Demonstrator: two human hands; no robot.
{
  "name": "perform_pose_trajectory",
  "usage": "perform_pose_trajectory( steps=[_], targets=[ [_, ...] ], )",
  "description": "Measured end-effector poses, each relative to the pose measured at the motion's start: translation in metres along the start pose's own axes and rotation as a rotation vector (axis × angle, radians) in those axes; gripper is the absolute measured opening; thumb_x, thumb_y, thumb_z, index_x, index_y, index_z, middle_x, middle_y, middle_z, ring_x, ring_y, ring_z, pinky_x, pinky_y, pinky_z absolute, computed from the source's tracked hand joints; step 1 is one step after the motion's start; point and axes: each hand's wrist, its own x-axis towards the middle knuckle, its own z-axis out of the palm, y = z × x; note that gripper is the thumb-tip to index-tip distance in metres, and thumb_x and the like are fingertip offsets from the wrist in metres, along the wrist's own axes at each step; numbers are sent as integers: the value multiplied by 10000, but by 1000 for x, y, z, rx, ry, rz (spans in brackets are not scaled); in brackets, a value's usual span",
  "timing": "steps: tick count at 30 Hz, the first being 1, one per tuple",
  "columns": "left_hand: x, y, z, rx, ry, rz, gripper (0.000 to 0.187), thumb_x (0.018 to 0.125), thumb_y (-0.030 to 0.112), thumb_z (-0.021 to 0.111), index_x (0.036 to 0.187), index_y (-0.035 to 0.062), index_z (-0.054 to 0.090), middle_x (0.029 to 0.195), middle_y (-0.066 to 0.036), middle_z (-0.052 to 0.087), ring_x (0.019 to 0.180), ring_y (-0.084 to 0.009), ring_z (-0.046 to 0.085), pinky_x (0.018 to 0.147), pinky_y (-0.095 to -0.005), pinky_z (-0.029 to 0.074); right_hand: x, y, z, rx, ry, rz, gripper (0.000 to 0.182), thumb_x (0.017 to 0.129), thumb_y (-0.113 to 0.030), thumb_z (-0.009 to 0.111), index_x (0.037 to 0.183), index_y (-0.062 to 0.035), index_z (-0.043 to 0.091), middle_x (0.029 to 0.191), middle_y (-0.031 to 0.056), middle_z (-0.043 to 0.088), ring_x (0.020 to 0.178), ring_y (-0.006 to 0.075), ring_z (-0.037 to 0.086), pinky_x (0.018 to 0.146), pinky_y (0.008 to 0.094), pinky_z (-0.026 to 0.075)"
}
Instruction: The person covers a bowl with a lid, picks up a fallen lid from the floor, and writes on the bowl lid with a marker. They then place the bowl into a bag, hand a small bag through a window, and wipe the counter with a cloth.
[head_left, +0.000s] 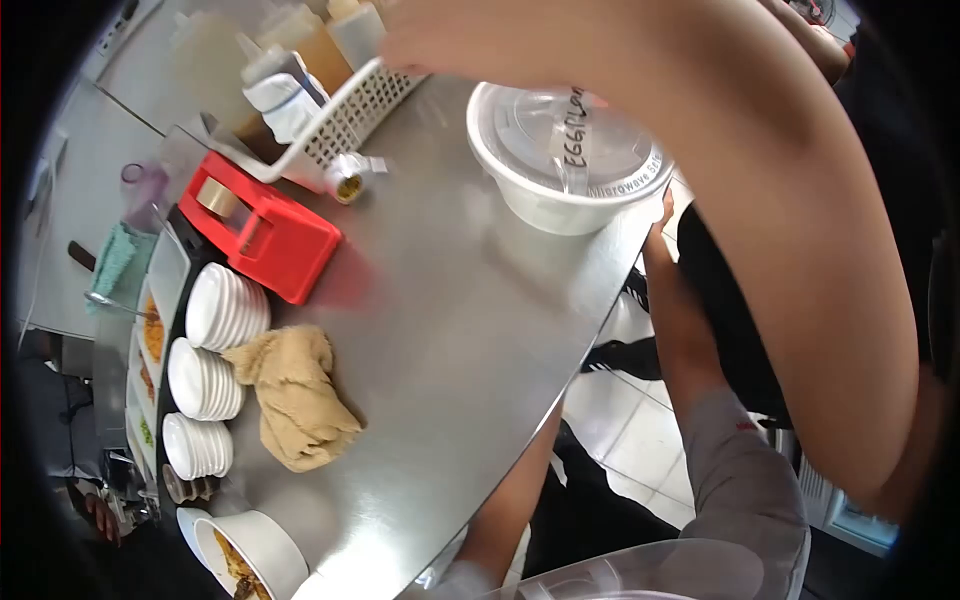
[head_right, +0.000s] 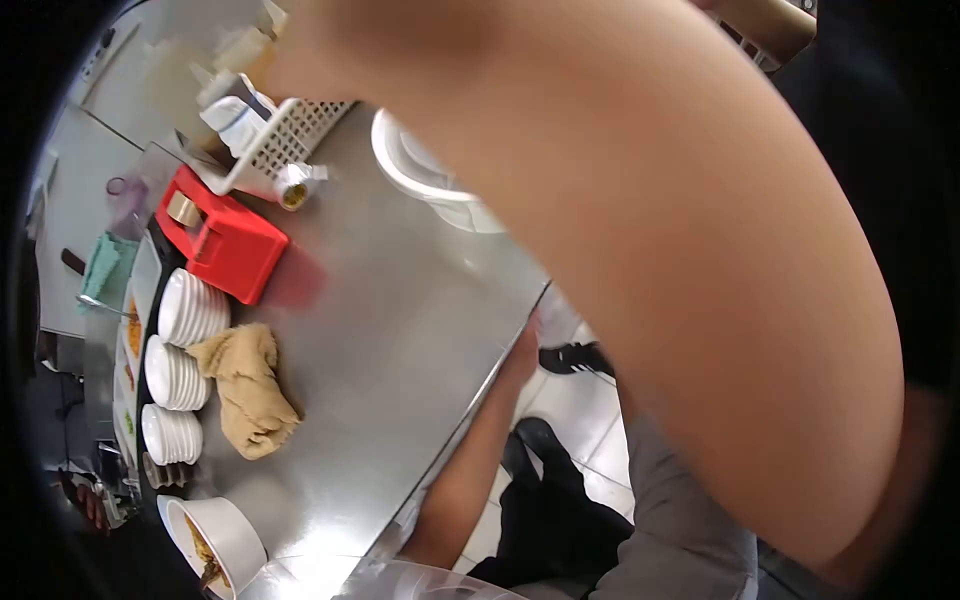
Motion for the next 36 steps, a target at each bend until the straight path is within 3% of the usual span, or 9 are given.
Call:
perform_pose_trajectory(
  steps=[4,6,13,19,24,25,26,28,36],
  targets=[
    [32,8,28,-253,-74,-14,454,896,315,467,1260,49,415,1243,-84,474,1138,-180,435,946,-314,347,-27,-359,-131,-900,-691,-1684,313,886,-237,462,1058,9,553,936,146,616,794,191,624,629,283,503],
    [42,7,42,-365,-112,-2,456,892,344,469,1247,61,430,1226,-76,486,1124,-176,441,931,-313,356,-35,-428,-152,-874,-761,-1907,315,897,-239,444,1064,7,548,948,147,611,792,192,626,628,284,508],
    [6,61,86,-538,-249,-32,365,913,266,426,1261,165,385,1199,-32,499,1093,-174,484,848,-364,437,-43,-15,-113,-66,-678,-189,384,916,-217,373,1214,19,428,1106,212,542,941,294,574,788,360,474],
    [29,32,87,-903,-183,-243,381,903,407,386,1213,195,447,1220,-74,489,1160,-203,416,930,-429,392,-88,-108,-116,-310,-776,-661,460,915,-254,370,1312,-22,353,1274,235,374,1134,335,390,936,424,327],
    [8,41,97,-819,-89,-70,387,941,327,364,1296,174,355,1307,-63,412,1171,-256,434,933,-437,403,-102,-19,-146,-507,-505,-331,535,899,-331,418,1369,-98,312,1440,228,142,1348,332,120,1070,474,107],
    [5,41,95,-813,-92,-78,387,941,327,364,1296,174,355,1307,-63,412,1171,-256,434,933,-437,403,-95,-3,-139,-474,-225,-443,505,920,-369,377,1358,-120,332,1358,146,376,1207,349,397,949,433,369],
    [1,40,89,-792,-184,-62,398,954,313,321,1329,178,316,1332,-84,393,1216,-266,390,976,-458,359,-86,-8,-146,-476,-229,-431,505,920,-369,377,1358,-120,332,1358,146,376,1207,349,397,949,433,369],
    [5,31,76,-729,-296,-73,421,957,291,341,1353,156,286,1336,-99,398,1211,-284,410,1000,-475,347,-58,-34,-168,-49,-588,275,463,911,-371,405,1274,-86,439,1179,205,528,1077,410,493,908,433,395],
    [4,63,72,-83,-218,-240,382,938,207,433,1297,109,346,1228,-77,474,1088,-242,517,857,-403,490,-31,7,-140,-280,-520,-223,338,888,-271,425,1003,4,586,935,239,604,851,396,580,745,485,436]
  ],
)
